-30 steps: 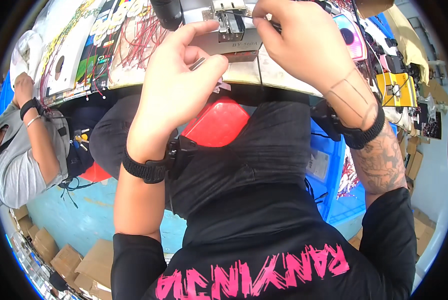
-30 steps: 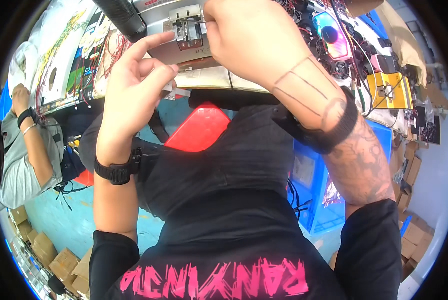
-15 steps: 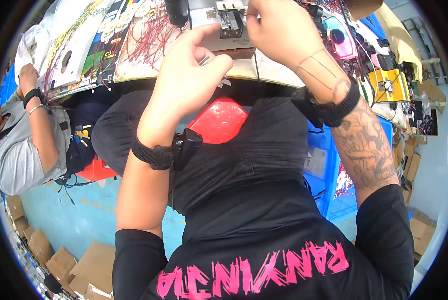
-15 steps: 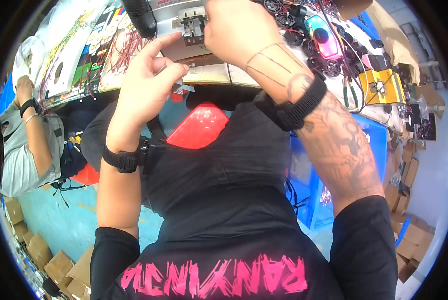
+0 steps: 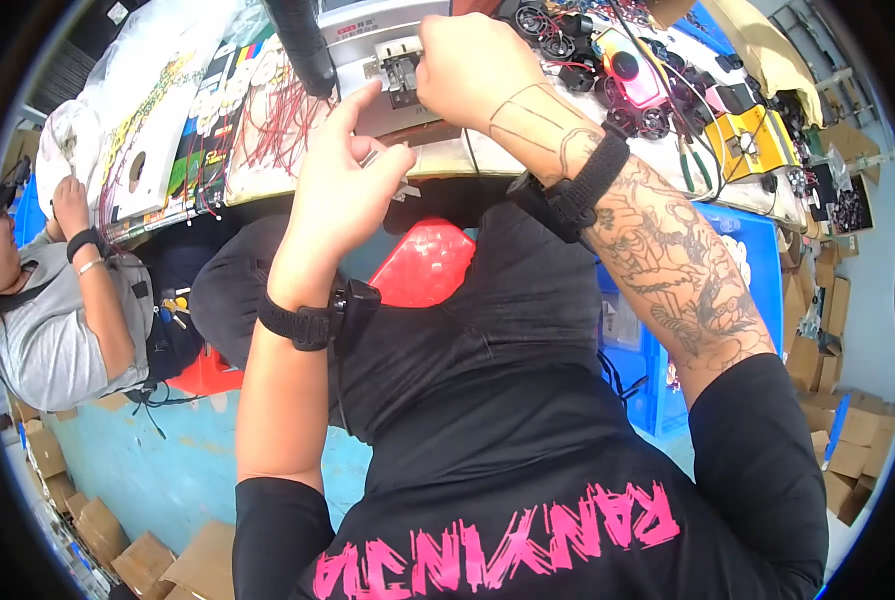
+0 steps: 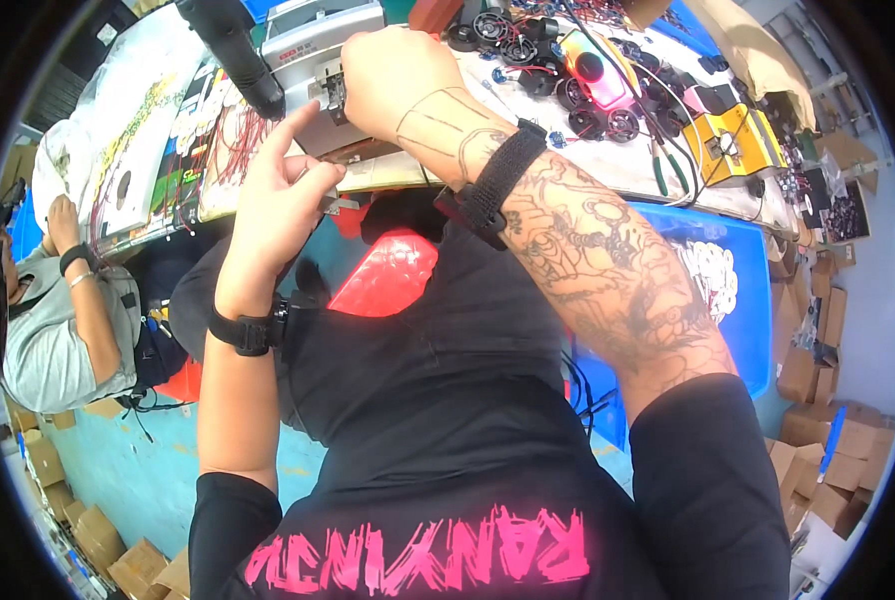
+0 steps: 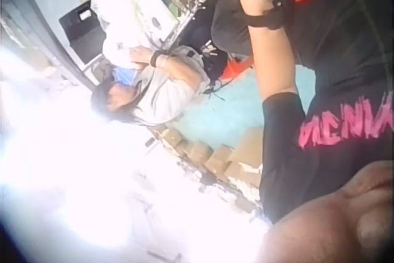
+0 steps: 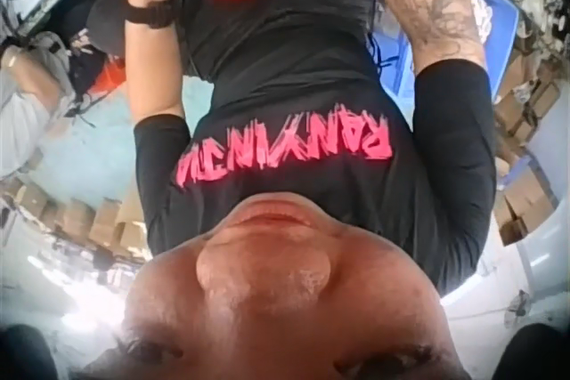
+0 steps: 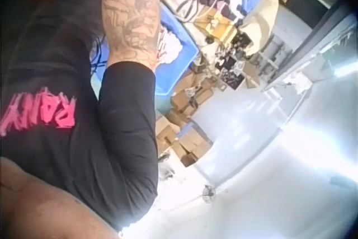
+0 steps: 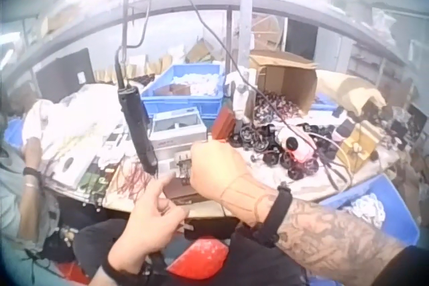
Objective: Assembling electronic components using a small screw-fed machine and pliers at a workbench.
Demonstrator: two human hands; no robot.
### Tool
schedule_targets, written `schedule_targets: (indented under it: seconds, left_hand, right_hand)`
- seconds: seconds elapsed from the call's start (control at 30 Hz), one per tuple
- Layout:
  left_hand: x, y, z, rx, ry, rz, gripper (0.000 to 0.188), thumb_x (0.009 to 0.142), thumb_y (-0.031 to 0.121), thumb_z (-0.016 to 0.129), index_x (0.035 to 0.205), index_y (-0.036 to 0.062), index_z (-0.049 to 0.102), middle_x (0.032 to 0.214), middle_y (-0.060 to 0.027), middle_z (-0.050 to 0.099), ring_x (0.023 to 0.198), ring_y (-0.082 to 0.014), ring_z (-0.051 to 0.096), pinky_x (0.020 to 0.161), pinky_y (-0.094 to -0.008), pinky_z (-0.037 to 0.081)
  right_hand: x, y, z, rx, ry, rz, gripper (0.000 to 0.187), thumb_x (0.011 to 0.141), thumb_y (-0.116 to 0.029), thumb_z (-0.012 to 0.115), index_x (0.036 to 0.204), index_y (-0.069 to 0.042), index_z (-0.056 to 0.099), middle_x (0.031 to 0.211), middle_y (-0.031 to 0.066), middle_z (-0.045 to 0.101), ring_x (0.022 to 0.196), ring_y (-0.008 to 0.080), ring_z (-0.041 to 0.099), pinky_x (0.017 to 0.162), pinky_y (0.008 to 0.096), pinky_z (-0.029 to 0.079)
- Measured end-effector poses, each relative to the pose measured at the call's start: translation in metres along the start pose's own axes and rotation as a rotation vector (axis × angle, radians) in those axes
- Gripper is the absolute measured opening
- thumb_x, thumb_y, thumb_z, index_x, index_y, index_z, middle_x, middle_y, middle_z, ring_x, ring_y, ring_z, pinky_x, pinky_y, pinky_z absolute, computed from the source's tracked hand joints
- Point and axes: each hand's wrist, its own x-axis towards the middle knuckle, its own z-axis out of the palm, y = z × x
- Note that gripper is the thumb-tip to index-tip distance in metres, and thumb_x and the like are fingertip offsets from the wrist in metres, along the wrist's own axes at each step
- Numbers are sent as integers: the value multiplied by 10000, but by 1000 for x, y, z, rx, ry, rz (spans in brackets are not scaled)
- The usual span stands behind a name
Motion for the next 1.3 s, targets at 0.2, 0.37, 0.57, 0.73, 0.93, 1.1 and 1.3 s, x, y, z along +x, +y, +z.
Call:
schedule_targets:
  seconds: [0.2,0.37,0.57,0.73,0.93,1.1,1.3]
  left_hand:
    - [0,0,5,-105,40,2,763,887,113,728,1605,28,483,835,-37,685,729,-85,631,698,-281,532]
    - [4,-4,11,-79,69,119,744,901,109,740,1591,8,480,798,-23,679,721,-77,617,722,-265,516]
    - [0,9,7,-184,19,-17,749,933,64,731,1614,7,425,786,-20,675,732,-88,655,732,-271,546]
    - [1,3,9,-205,5,-7,716,955,55,724,1611,6,440,809,-15,690,787,-75,665,773,-262,534]
    - [-2,3,9,-239,12,22,704,948,63,739,1596,25,466,817,9,687,782,-53,633,760,-252,513]
    - [-1,5,4,-210,-4,-26,691,950,58,736,1591,54,481,792,21,666,749,-26,605,712,-226,483]
    - [4,5,1,-226,-2,-36,698,964,12,714,1612,63,459,792,36,656,715,-38,597,647,-214,455]
  right_hand:
    - [-13,4,-12,12,63,-30,219,896,-218,701,981,-26,767,930,239,778,933,412,781,861,508,630]
    - [-14,15,1,63,68,11,192,925,-222,666,969,-44,722,857,233,757,867,445,764,822,542,620]
    - [-14,14,4,126,112,-21,142,918,-184,665,926,-44,689,817,228,739,807,454,747,762,556,613]
    - [-12,13,3,132,104,19,140,925,-182,662,935,-44,681,812,239,732,807,468,741,754,580,601]
    - [-30,15,-11,174,102,-16,120,937,-172,691,899,-63,657,752,199,723,747,445,733,689,556,587]
    - [-28,18,-6,173,58,-9,107,936,-161,692,911,-65,654,758,193,725,729,441,728,677,558,576]
    - [-29,22,-6,157,105,-25,105,932,-154,688,915,-60,646,759,192,724,714,433,725,664,550,573]
